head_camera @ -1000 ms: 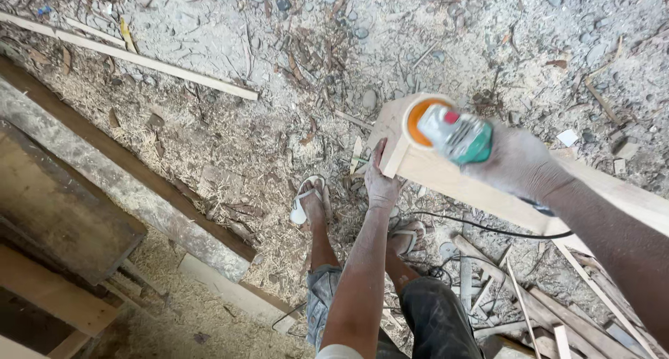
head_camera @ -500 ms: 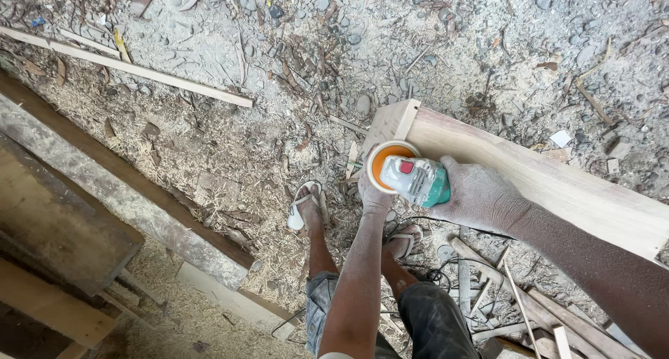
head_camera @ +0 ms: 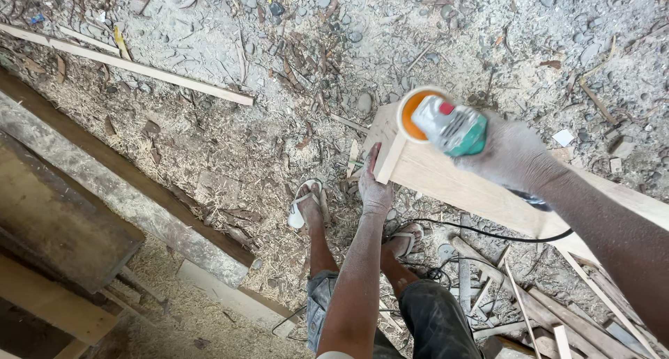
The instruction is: The person sands the surface of a wooden board using an angle grinder with a sanding attachment, moving the tool along the length of the board while holding the wood with their left hand.
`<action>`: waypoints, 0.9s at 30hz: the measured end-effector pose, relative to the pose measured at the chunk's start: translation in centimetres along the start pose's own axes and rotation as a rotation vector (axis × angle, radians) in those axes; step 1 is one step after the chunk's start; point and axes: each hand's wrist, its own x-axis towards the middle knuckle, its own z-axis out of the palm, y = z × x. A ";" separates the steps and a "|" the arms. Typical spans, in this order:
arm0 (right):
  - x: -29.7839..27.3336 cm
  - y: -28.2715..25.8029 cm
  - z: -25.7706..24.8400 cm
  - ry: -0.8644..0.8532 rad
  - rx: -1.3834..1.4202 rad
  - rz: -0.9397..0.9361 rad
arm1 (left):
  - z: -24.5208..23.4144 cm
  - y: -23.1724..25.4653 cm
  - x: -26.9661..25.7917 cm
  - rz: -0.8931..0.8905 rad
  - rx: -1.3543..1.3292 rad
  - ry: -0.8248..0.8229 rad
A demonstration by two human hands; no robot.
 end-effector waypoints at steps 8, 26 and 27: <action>-3.4 -3.2 3.5 -0.198 -0.204 -0.106 | 1.7 -2.7 0.6 -0.092 0.019 -0.060; -4.0 -3.7 3.9 -0.168 -0.218 -0.109 | 3.3 -5.5 0.6 -0.231 -0.404 -0.109; -3.5 -3.7 3.6 -0.219 -0.238 -0.052 | 2.9 -5.2 0.5 -0.174 -0.232 -0.097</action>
